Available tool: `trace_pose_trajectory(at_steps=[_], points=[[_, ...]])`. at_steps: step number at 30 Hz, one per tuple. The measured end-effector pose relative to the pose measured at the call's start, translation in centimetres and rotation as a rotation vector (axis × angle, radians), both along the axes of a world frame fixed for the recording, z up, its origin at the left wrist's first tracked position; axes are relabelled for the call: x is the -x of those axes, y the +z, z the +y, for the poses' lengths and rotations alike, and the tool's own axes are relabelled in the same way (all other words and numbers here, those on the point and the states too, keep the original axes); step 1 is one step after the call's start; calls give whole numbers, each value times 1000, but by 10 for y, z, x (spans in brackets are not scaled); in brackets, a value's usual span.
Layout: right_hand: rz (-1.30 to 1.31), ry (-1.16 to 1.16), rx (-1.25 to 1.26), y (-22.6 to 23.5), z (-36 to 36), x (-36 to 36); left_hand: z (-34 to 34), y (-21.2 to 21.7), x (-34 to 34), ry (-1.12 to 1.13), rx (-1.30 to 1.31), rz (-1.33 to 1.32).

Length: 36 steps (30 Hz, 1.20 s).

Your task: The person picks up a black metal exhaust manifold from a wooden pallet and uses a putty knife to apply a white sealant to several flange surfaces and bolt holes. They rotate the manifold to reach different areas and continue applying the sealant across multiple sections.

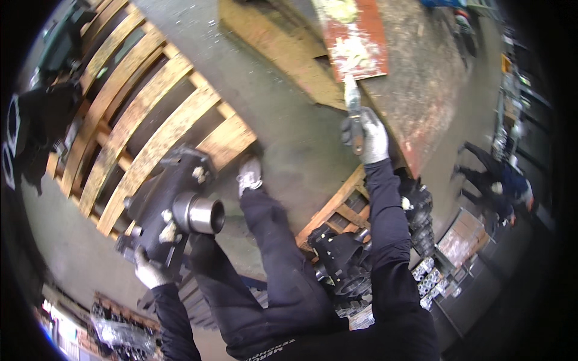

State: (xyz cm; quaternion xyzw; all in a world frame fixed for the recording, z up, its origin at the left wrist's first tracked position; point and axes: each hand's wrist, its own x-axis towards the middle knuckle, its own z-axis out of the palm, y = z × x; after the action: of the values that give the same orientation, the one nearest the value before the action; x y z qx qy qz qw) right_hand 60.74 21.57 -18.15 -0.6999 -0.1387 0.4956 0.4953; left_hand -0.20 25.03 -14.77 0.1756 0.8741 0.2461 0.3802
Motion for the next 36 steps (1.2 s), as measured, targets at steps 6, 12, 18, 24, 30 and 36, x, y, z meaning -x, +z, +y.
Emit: trace_pose_trajectory(at_steps=[6,12,18,24,30,36], points=[[118,10,27,9,11,31,7,8,-23,210,-179,-249],[145,18,-1,5,15,84,20,28,-45,239,-136,-306],[-372,-284,-195,-23,22,84,13,11,-21,195,-56,-175],[-990,-343,-88,-56,56,62,13,6,-13,234,-54,-165],[-1033,-327,-66,-66,60,65,16,14,-19,261,0,-138],[-1129,-250,-59,-68,43,67,18,14,-21,247,7,-133]])
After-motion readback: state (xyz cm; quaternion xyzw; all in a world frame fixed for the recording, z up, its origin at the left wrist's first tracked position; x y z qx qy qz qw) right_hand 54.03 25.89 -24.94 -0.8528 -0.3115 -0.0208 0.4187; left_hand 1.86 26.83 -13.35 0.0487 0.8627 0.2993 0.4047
